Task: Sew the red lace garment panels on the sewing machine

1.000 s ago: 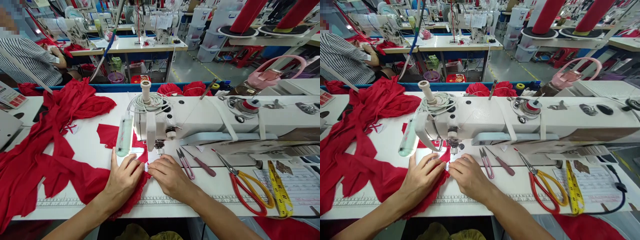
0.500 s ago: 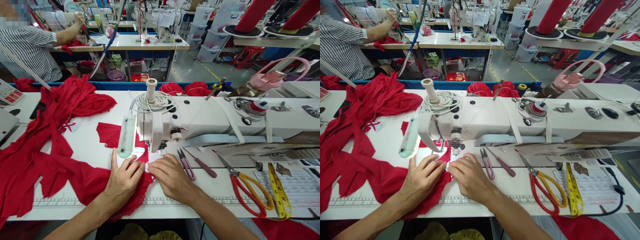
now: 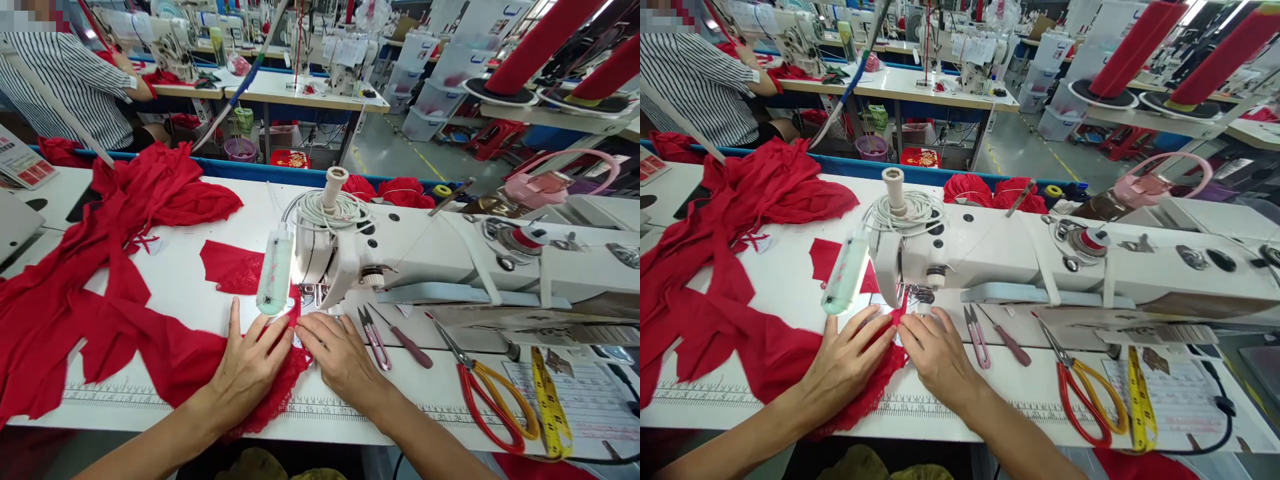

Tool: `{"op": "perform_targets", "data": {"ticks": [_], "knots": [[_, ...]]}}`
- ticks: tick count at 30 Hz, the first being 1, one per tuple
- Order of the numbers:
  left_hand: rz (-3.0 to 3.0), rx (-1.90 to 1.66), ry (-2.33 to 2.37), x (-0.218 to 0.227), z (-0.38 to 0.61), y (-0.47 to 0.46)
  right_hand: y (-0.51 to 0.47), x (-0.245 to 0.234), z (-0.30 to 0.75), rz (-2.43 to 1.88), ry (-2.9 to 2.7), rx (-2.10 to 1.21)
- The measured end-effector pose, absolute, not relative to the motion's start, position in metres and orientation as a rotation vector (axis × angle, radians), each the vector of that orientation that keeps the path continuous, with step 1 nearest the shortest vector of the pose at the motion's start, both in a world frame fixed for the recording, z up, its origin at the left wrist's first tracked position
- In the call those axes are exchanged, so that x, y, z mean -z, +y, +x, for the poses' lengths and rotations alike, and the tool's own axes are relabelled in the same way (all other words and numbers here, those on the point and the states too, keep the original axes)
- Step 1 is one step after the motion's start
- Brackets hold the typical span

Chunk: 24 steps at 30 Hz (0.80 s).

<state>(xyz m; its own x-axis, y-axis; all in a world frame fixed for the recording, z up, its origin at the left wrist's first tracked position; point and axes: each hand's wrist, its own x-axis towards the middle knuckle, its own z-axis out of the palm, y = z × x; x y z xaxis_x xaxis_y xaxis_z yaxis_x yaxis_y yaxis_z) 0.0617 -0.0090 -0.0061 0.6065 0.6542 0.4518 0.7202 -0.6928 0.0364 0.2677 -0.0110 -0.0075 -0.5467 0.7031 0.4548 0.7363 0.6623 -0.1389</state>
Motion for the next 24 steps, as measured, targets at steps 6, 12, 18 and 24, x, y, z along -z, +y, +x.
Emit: {"op": "perform_targets", "data": {"ticks": [6, 12, 18, 24], "knots": [[-2.647, 0.678, -1.249, 0.014, 0.061, -0.017, -0.012, 0.008, 0.266, -1.109, -2.400, 0.114], [-2.630, 0.764, -1.397, 0.014, 0.066, -0.026, -0.013, 0.011, 0.267, -1.108, -2.406, 0.110], [-2.630, 0.687, -1.303, 0.009, 0.062, -0.023, -0.013, 0.010, 0.273, -1.115, -2.382, -0.015], [-2.614, 0.669, -1.266, 0.010, 0.065, -0.022, -0.012, 0.012, 0.279, -1.180, -2.396, -0.009]]}}
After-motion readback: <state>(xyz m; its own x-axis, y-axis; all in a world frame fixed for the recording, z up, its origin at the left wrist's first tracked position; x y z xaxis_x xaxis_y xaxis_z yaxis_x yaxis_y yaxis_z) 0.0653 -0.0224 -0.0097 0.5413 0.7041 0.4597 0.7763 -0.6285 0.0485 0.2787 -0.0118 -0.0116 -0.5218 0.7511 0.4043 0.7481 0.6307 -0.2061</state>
